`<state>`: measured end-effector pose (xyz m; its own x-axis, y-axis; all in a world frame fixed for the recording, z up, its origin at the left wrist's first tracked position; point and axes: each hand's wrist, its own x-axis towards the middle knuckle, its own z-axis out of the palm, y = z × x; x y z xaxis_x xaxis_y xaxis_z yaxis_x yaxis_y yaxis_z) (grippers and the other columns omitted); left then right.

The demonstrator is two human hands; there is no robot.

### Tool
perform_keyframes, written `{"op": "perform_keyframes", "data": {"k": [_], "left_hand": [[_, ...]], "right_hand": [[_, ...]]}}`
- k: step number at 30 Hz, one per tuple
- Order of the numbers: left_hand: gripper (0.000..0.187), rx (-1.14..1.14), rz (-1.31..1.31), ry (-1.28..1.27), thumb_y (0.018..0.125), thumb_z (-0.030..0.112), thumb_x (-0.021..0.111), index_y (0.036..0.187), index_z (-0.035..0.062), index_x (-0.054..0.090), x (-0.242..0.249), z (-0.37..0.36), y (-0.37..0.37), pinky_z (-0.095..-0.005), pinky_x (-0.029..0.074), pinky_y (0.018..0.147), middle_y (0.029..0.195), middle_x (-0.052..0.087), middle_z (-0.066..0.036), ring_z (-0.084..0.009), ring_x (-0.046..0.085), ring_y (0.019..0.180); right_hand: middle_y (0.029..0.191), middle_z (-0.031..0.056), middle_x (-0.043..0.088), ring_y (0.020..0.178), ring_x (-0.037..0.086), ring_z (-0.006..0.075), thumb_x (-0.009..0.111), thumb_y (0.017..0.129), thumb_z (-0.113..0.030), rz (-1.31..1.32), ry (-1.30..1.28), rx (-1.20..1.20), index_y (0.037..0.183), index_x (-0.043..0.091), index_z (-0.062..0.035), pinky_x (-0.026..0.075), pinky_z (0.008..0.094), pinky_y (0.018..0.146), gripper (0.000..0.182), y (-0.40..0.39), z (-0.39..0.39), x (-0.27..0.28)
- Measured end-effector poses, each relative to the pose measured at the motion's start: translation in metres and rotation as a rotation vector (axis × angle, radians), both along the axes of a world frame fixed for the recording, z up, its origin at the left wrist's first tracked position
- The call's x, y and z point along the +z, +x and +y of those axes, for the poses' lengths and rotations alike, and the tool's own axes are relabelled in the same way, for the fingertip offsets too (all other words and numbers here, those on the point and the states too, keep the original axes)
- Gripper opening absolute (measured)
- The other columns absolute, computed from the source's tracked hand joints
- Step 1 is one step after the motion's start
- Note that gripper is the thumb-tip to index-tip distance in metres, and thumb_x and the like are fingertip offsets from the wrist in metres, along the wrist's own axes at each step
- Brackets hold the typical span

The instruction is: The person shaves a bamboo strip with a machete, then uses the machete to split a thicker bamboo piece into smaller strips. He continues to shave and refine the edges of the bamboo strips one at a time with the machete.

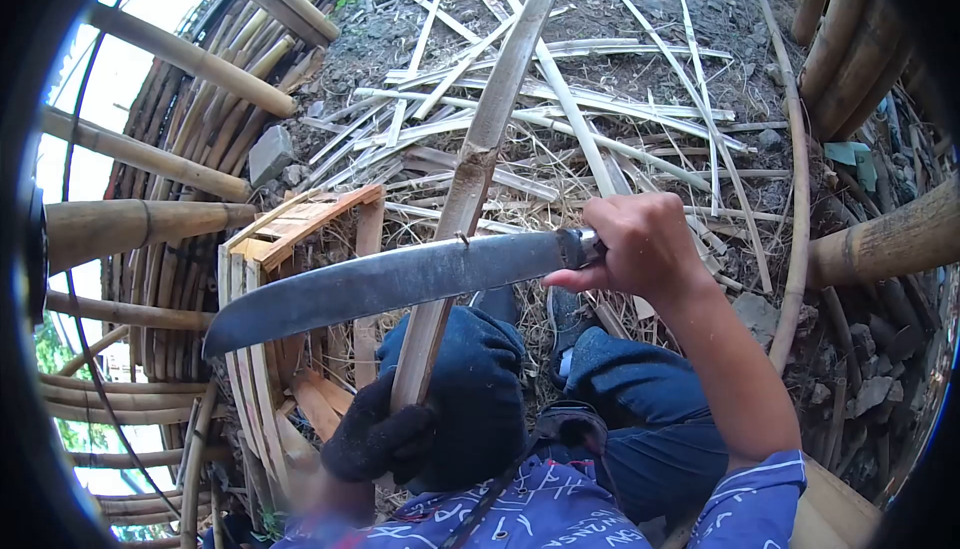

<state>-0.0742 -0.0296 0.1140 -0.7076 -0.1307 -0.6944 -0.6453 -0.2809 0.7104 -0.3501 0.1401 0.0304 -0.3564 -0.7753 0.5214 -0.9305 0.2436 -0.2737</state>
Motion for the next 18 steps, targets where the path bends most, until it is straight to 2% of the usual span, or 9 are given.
{"op": "perform_keyframes", "data": {"k": [7,9,15,17,18], "left_hand": [[0.027,-0.025,0.003,-0.008,0.09,0.019,0.06,0.111,0.004,0.054,0.004,0.001,-0.005,-0.0218,0.042,0.054,0.076,0.056,0.0,-0.0052,0.051,0.064],[0.019,0.001,0.018,0.024,0.091,0.015,0.055,0.104,0.0043,0.047,0.008,0.005,-0.009,-0.0258,0.037,0.033,0.065,0.047,-0.003,-0.0085,0.044,0.044],[0.018,-0.046,0.048,-0.012,0.092,0.017,0.053,0.103,0.0048,0.047,0.006,0.005,-0.009,-0.0262,0.037,0.033,0.06,0.044,-0.001,-0.0089,0.041,0.041],[0.018,-0.041,0.05,-0.004,0.092,0.018,0.053,0.103,0.0048,0.047,0.007,0.003,-0.006,-0.0263,0.037,0.033,0.059,0.043,-0.001,-0.0091,0.041,0.04],[0.018,-0.035,0.047,0.006,0.093,0.018,0.053,0.103,0.0048,0.047,0.007,0.002,-0.004,-0.0265,0.036,0.033,0.058,0.043,-0.001,-0.0093,0.04,0.039]], "right_hand": [[0.049,0.0065,0.049,0.046,0.057,0.0247,0.054,0.067,-0.079,0.005,-0.025,0.025,0.056,0.046,-0.0069,0.045,0.0349,0.043,0.073,-0.005,0.0,-0.002],[0.049,0.0066,0.049,0.046,0.058,0.0249,0.055,0.067,-0.079,0.022,-0.021,0.026,0.056,0.046,-0.0067,0.046,0.035,0.043,0.073,-0.006,0.001,-0.003],[0.048,0.0062,0.049,0.045,0.057,0.0242,0.055,0.067,-0.079,0.07,-0.069,0.034,0.055,0.046,-0.0072,0.046,0.0346,0.043,0.073,-0.015,0.003,-0.007],[0.047,0.0058,0.049,0.043,0.056,0.0228,0.053,0.069,-0.078,0.023,-0.029,-0.042,0.054,0.048,-0.0076,0.045,0.034,0.042,0.072,-0.022,0.01,-0.012],[0.047,0.0064,0.05,0.041,0.055,0.0217,0.052,0.075,-0.074,-0.002,-0.111,-0.116,0.054,0.049,-0.0071,0.045,0.0344,0.041,0.07,-0.032,0.016,-0.016]]}}
